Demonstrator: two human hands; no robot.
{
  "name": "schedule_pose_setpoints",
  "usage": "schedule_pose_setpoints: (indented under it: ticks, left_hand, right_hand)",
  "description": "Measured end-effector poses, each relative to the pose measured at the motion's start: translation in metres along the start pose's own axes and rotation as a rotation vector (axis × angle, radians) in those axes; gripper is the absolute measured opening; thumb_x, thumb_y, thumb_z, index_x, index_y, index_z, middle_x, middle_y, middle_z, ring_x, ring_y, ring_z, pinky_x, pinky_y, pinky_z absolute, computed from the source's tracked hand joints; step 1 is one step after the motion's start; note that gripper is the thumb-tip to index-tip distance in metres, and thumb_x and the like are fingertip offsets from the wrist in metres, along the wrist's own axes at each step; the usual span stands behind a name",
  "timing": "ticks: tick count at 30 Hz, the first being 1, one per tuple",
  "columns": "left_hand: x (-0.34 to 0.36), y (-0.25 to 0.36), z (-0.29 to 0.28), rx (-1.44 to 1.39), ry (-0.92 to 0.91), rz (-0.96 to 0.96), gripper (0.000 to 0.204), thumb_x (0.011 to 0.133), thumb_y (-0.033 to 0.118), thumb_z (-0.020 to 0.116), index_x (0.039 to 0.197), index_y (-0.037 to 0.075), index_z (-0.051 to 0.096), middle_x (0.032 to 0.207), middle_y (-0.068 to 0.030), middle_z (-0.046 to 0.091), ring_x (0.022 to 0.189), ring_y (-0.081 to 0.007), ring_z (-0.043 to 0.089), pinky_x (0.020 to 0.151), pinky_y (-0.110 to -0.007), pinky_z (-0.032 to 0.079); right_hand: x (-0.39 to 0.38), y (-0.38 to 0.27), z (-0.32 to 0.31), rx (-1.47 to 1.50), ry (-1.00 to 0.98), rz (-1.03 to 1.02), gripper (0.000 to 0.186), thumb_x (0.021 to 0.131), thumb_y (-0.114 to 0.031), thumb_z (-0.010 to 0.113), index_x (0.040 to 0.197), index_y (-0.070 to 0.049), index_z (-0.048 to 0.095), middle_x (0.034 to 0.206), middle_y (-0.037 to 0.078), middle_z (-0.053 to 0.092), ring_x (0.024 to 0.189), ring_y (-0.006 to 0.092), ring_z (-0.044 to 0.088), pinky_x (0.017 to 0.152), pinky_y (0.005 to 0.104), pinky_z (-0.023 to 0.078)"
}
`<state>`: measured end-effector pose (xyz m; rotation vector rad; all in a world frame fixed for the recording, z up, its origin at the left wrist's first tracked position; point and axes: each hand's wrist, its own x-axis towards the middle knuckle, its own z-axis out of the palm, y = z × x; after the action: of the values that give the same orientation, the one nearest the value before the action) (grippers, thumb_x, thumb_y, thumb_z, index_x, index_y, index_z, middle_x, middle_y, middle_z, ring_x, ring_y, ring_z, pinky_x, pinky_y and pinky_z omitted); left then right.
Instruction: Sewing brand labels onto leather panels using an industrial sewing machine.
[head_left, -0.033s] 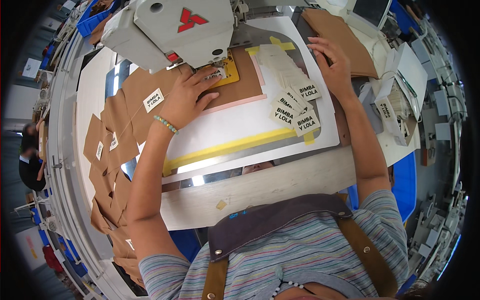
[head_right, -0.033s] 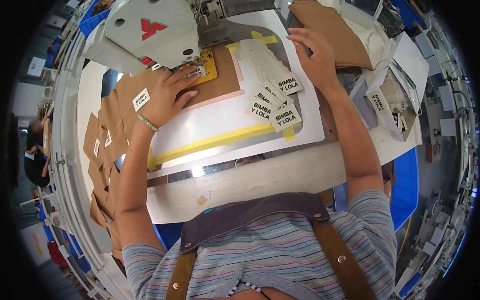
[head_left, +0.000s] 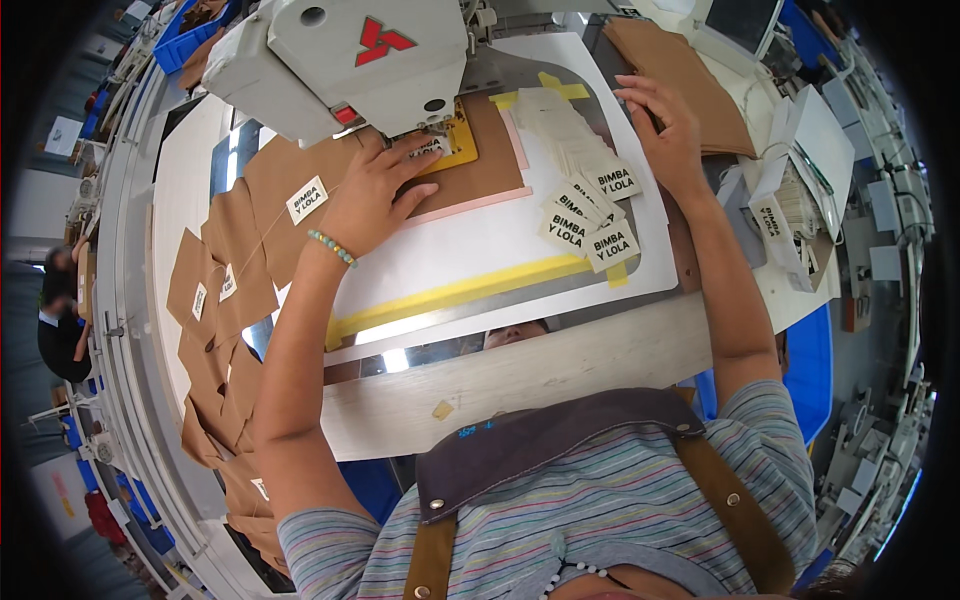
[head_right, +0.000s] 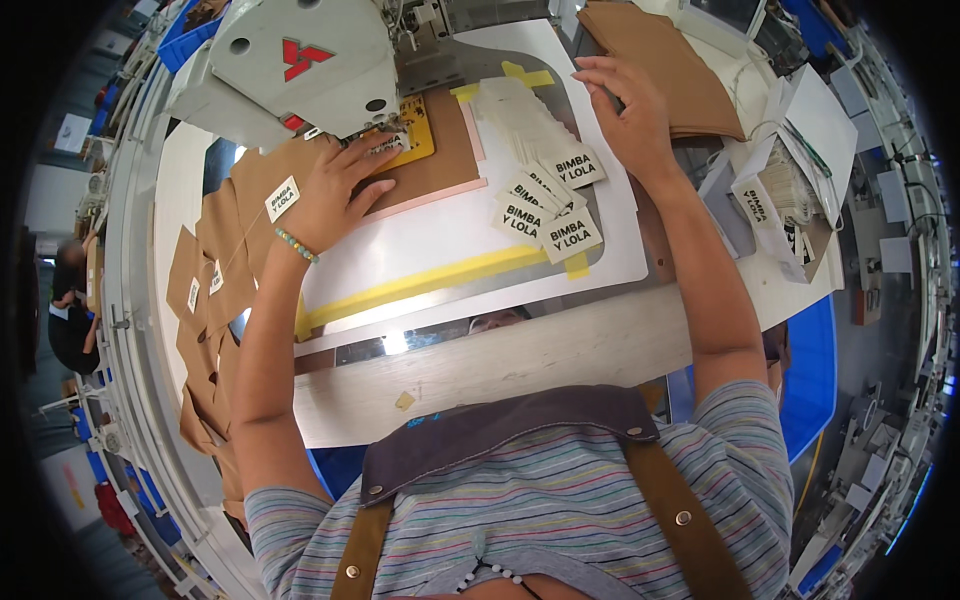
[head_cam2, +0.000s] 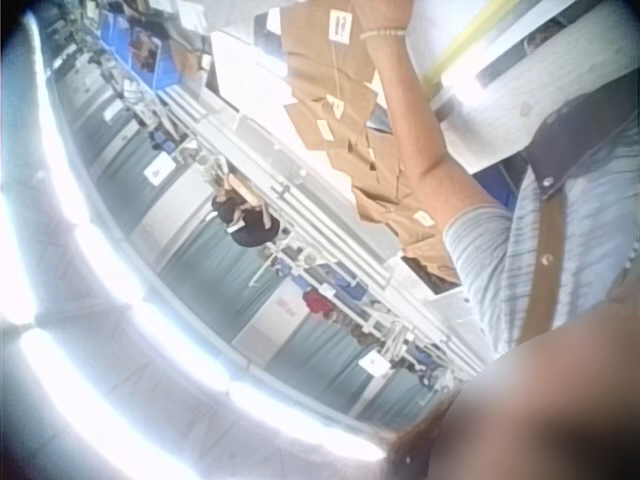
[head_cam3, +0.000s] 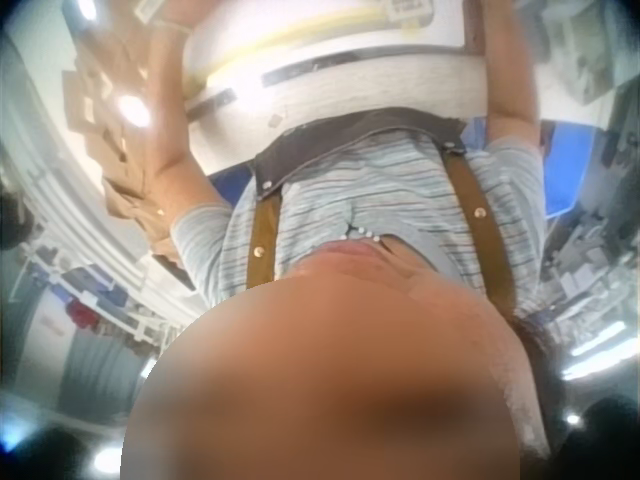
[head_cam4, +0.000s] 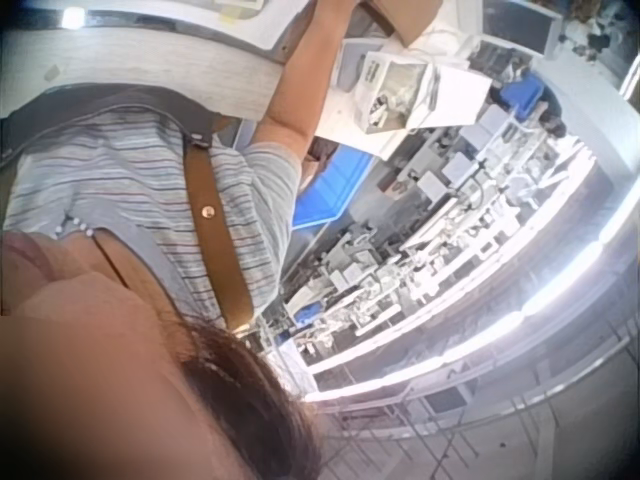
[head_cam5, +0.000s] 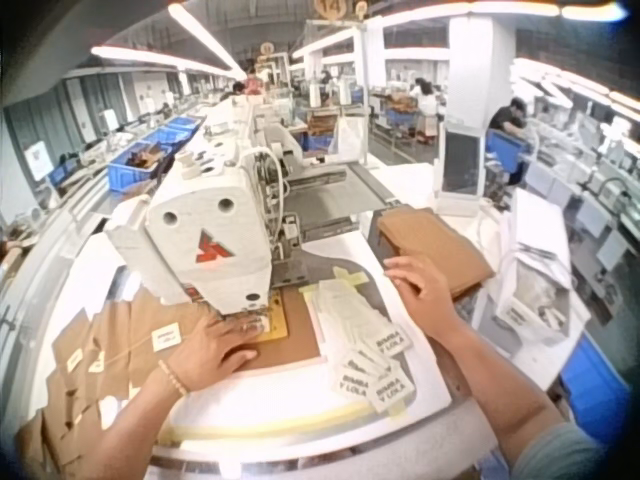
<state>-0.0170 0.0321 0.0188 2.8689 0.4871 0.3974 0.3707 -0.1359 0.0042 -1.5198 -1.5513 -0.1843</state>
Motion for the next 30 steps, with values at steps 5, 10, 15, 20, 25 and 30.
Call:
schedule_pose_setpoints:
  ticks: [5, 10, 15, 20, 25, 30]
  left_hand:
    - [0.010, -0.006, 0.002, 0.069, 0.009, -0.075, 0.042, 0.105, 0.025, 0.068, 0.144, 0.012, 0.069, 0.156, -0.0121, 0.060, 0.126, -0.0387, 0.056, 0.117, -0.047, 0.041]
    - [0.006, -0.010, 0.005, -0.087, -0.024, -0.234, 0.043, 0.104, 0.025, 0.069, 0.144, 0.009, 0.068, 0.148, -0.0167, 0.062, 0.127, -0.0396, 0.056, 0.113, -0.046, 0.045]
    - [-0.015, -0.022, 0.005, -0.117, 0.157, -0.281, 0.050, 0.096, 0.024, 0.079, 0.139, 0.003, 0.067, 0.144, -0.0186, 0.061, 0.138, -0.0392, 0.054, 0.117, -0.045, 0.046]
    - [-0.045, -0.039, -0.008, -0.132, 0.116, -0.258, 0.062, 0.092, 0.026, 0.083, 0.147, 0.006, 0.063, 0.158, -0.0133, 0.056, 0.148, -0.0358, 0.048, 0.125, -0.045, 0.039]
    - [-0.051, -0.047, -0.009, -0.117, 0.026, -0.288, 0.070, 0.092, 0.026, 0.083, 0.156, 0.012, 0.059, 0.168, -0.0099, 0.048, 0.157, -0.0334, 0.038, 0.130, -0.047, 0.031]
    - [-0.049, -0.048, -0.006, -0.120, 0.024, -0.314, 0.069, 0.092, 0.027, 0.083, 0.155, 0.011, 0.059, 0.168, -0.0097, 0.048, 0.157, -0.0340, 0.037, 0.131, -0.047, 0.029]
  right_hand:
    - [-0.001, 0.004, -0.002, -0.004, -0.023, -0.017, 0.020, 0.100, -0.001, 0.067, 0.114, -0.005, 0.080, 0.127, 0.008, 0.077, 0.121, 0.0273, 0.069, 0.104, 0.0391, 0.054]
    - [-0.002, -0.003, -0.001, -0.015, -0.011, -0.015, 0.021, 0.099, 0.001, 0.066, 0.114, -0.005, 0.080, 0.126, 0.008, 0.077, 0.119, 0.0263, 0.070, 0.102, 0.0381, 0.054]
    - [0.026, -0.055, -0.056, 0.619, -0.426, 0.049, 0.019, 0.104, -0.014, 0.065, 0.111, -0.005, 0.080, 0.123, 0.009, 0.077, 0.110, 0.0250, 0.069, 0.092, 0.0350, 0.054]
    - [0.024, -0.157, -0.134, 1.295, -0.691, -0.495, 0.029, 0.105, -0.028, 0.065, 0.119, -0.006, 0.078, 0.123, 0.011, 0.075, 0.103, 0.0273, 0.070, 0.082, 0.0341, 0.055]
    - [0.034, -0.229, -0.122, 0.990, -0.796, -0.793, 0.024, 0.102, -0.027, 0.068, 0.112, -0.007, 0.078, 0.118, 0.009, 0.075, 0.101, 0.0268, 0.071, 0.082, 0.0358, 0.056]
    - [0.044, -0.255, -0.106, 0.860, -0.832, -0.889, 0.019, 0.098, -0.025, 0.071, 0.105, -0.008, 0.078, 0.113, 0.008, 0.075, 0.100, 0.0262, 0.071, 0.083, 0.0375, 0.056]
